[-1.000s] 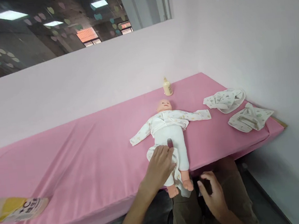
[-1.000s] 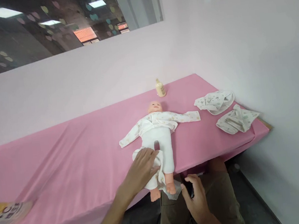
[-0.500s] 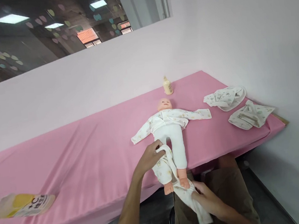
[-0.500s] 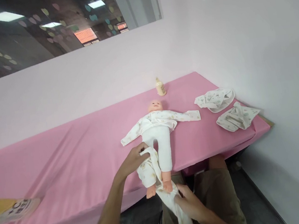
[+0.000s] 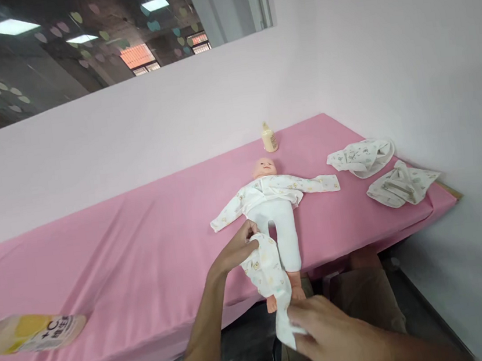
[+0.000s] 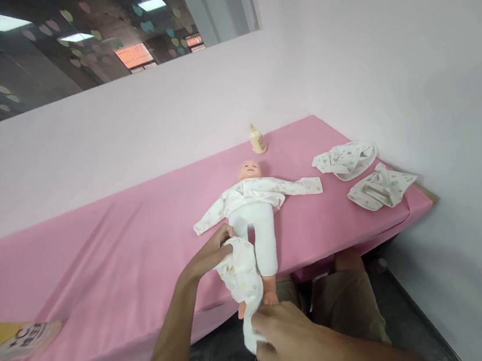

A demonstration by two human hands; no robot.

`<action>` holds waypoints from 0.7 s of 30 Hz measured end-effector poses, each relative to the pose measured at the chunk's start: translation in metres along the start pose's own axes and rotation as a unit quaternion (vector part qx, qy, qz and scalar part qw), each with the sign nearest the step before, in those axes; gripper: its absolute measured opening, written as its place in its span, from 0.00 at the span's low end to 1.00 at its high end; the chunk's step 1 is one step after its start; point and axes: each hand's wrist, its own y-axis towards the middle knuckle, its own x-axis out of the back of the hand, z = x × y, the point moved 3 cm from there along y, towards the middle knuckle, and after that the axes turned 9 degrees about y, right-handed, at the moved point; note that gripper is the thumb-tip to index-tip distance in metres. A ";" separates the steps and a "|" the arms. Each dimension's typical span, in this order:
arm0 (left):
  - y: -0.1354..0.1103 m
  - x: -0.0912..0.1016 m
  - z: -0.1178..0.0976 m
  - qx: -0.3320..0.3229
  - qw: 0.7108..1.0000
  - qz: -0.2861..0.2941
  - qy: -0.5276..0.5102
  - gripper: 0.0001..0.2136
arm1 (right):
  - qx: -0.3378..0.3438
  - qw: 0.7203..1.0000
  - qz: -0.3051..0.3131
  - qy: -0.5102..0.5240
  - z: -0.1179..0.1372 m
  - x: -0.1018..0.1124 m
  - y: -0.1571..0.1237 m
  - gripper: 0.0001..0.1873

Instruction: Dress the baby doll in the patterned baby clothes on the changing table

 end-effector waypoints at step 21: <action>0.021 0.018 0.018 0.044 0.903 -0.128 -0.408 0.17 | -0.093 0.962 -0.240 0.086 -0.050 0.092 -0.050 0.12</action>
